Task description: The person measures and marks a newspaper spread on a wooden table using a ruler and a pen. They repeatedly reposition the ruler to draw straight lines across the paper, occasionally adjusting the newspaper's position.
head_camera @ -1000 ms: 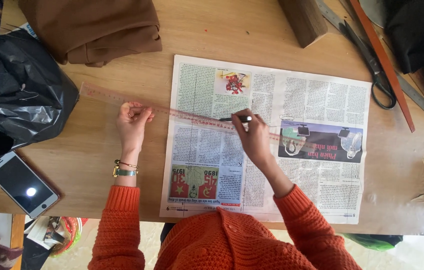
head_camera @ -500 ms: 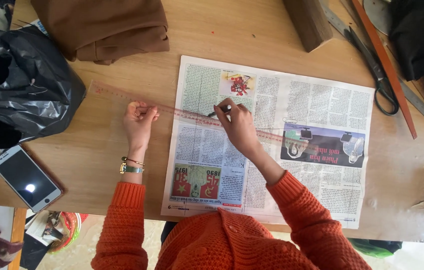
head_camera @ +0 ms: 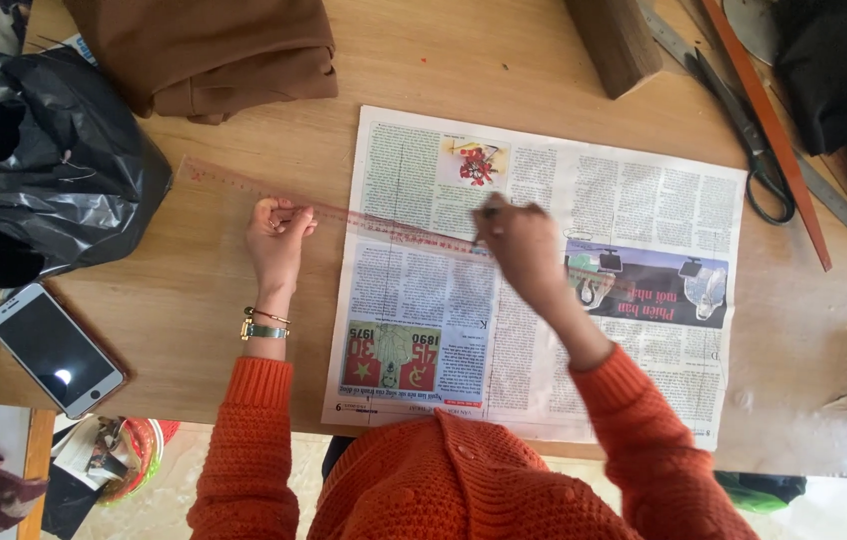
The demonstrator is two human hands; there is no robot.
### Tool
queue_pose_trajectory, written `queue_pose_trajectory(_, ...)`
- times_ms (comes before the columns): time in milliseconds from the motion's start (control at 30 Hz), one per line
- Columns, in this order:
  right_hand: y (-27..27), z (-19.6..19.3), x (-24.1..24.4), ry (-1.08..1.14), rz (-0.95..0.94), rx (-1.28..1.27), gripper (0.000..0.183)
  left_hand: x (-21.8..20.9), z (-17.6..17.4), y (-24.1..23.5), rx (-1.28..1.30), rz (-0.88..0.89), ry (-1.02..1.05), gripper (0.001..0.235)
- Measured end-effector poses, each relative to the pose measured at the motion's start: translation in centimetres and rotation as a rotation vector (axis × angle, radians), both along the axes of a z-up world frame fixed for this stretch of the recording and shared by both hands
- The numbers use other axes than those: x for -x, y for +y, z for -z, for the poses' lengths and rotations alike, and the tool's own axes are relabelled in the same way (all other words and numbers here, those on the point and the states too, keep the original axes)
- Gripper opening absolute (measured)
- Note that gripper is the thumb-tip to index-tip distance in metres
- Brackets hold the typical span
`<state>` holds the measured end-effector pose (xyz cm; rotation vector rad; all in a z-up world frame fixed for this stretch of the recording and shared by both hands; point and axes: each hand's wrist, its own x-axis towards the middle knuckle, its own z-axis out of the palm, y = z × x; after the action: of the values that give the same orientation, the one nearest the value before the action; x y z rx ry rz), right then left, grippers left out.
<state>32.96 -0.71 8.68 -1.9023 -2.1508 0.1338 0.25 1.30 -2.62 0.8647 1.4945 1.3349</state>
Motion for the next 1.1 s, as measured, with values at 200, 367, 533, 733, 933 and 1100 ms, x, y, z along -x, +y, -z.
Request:
queue_pose_trajectory(200, -7.0, -5.8, -8.6, 0.448, 0.291, 0.067, 0.015, -0.8, -4.7, -3.5, 0.121, 0.025, -0.168, 0.028)
queue_pose_trajectory(367, -10.5, -2.6, -11.8, 0.838, 0.398, 0.1, 0.018, -0.3, -5.5, -7.6, 0.206, 0.014, -0.234, 0.028)
queue_pose_trajectory(533, -11.4, -2.2, -10.1, 1.011, 0.396, 0.019, 0.016, 1.0, -4.0, -9.8, 0.253, 0.042, -0.224, 0.037)
queue_pose_trajectory(733, -9.5, -2.1, -9.1, 0.66, 0.348, 0.029, 0.007, -0.7, -2.9, -8.0, 0.219, -0.043, -0.254, 0.03)
queue_pose_trajectory(933, -8.0, -1.9, -8.0, 0.545, 0.267, 0.008, 0.005, -3.2, -3.9, -5.2, 0.113, -0.029, -0.197, 0.028)
queue_pose_trajectory(1100, -8.2, -1.3, -7.9, 0.539, 0.262, 0.019, 0.003, -3.5, -4.8, -3.6, 0.041, 0.029, -0.079, 0.029)
